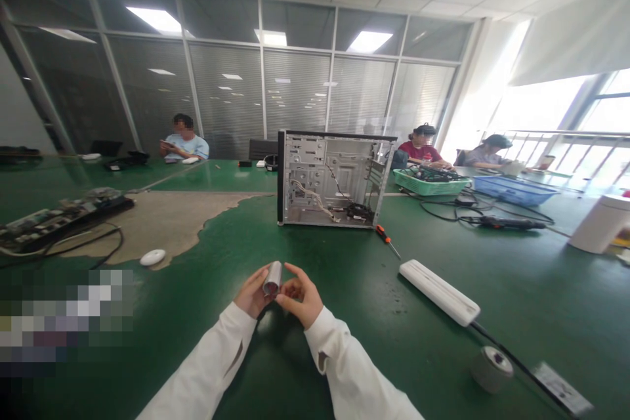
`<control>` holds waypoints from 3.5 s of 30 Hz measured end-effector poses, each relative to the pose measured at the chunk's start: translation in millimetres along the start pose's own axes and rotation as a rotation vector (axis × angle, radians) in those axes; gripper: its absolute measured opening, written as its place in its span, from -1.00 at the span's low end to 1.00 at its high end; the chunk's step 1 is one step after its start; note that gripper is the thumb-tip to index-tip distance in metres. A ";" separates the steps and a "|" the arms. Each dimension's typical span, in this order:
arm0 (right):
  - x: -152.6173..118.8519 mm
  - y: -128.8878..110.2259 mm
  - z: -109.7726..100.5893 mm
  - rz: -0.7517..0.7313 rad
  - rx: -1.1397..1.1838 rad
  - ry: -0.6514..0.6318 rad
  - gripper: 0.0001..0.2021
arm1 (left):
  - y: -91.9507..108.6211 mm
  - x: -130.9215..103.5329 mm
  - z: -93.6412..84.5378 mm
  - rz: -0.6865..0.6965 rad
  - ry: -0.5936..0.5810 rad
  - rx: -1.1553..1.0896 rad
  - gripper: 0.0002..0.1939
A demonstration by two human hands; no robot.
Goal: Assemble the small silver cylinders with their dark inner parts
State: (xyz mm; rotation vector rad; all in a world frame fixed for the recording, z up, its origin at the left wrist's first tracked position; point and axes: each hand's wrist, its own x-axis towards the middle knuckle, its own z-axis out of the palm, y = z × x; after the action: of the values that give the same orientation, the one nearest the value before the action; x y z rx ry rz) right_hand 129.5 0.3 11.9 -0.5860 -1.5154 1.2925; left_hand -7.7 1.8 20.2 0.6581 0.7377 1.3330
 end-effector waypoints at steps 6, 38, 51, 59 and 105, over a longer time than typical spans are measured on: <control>0.7 10.6 2.6 -0.045 -0.017 0.115 -0.45 | 4.4 -2.6 -0.6 -0.111 -0.051 -0.114 -0.73; -1.6 -18.2 0.2 -0.220 -0.568 0.269 -0.70 | 6.0 -5.6 1.3 -0.398 -0.198 -0.048 -0.56; 5.0 -2.3 -13.3 0.041 -0.270 0.476 -0.71 | 9.9 -6.9 -6.0 -0.538 -0.443 -0.166 -0.40; 11.2 10.6 -23.3 0.177 0.109 0.513 -0.70 | 10.8 -7.3 -3.8 -0.494 -0.334 -0.147 -0.43; -6.0 -13.8 -1.8 -0.221 -0.452 0.250 -0.51 | -3.6 5.2 -8.5 0.121 0.149 0.081 -0.70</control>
State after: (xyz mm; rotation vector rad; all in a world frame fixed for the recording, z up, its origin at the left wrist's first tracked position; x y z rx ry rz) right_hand 136.6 -8.3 22.1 -0.8084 -1.6135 0.6799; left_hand -11.8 6.5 11.7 0.6812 0.8872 1.4807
